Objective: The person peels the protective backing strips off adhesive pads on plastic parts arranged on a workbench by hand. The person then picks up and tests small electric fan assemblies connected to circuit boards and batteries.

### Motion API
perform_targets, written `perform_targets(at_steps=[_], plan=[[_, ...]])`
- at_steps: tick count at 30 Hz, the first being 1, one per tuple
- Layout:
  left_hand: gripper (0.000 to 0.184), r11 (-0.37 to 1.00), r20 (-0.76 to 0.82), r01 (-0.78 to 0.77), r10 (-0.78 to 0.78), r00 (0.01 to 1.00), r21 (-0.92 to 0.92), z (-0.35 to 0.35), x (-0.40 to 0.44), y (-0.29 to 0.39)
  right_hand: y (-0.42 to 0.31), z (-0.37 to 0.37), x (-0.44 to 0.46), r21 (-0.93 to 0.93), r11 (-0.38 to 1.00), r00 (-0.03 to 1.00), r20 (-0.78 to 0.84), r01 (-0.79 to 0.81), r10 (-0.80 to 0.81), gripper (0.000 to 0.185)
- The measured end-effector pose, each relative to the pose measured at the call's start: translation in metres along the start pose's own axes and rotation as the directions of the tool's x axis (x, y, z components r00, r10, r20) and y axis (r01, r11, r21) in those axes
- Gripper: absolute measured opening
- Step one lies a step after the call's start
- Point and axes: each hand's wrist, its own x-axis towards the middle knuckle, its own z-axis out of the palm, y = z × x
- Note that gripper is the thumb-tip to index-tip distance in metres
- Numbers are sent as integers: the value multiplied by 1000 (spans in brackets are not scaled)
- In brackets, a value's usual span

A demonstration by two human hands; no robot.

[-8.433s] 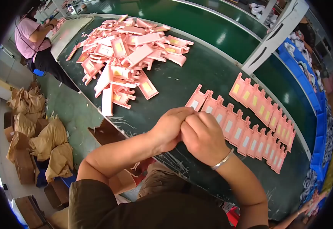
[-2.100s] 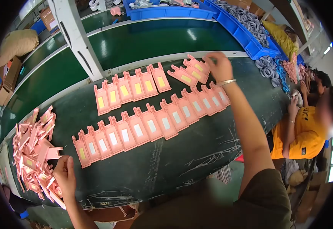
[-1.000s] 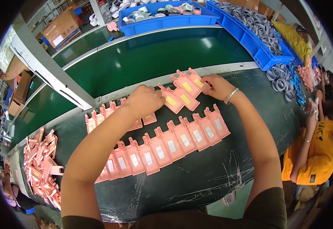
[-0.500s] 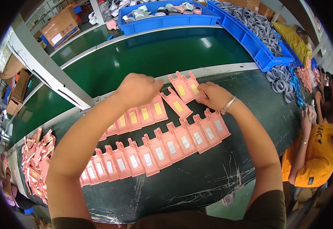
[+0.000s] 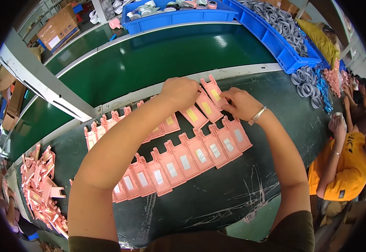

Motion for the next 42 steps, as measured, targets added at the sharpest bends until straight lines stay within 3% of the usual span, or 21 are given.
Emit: perform_targets(at_steps=[1,3,4,6,7,10,16,22,32,35,39,42], plan=[[22,1000,3,3,-3,1000,-2,-6,-2,3,0,-1,-1,1,1000,1000,0,2,-2,29],[21,980,-136,25,-53,989,-199,-17,-8,7,-3,-3,-4,9,1000,1000,13,0,0,28],[21,979,-132,28,-56,990,-201,-25,-15,8,-3,-3,-6,20,1000,1000,19,-6,6,28],[17,969,2,-117,120,993,-217,-34,-34,4,0,-2,-8,34,999,1000,0,28,-28,27],[17,969,8,-120,125,992,-217,-32,-42,1,2,0,-10,44,997,998,-16,64,-64,26],[10,943,82,-330,331,940,-30,-31,-60,-3,0,-3,-8,56,998,1000,11,11,-11,20],[10,874,25,-455,458,889,169,-17,-54,4,-2,-4,-4,72,997,1000,19,10,-11,18],[10,821,43,-444,461,887,359,-17,-45,-7,-1,-2,-2,61,998,1000,0,31,-31,20],[9,783,127,-420,410,903,458,-20,-37,-20,-12,2,4,32,1000,999,45,-2,0,19],[8,783,91,-430,439,894,450,-20,-44,-22,-16,1,3,40,999,994,109,18,-22,19],[8,798,120,-431,422,899,422,-24,-49,-28,-17,6,4,44,994,992,78,100,-103,17],[13,906,-34,-334,354,934,262,-37,-62,-32,-18,3,4,15,990,989,56,139,-140,17]])
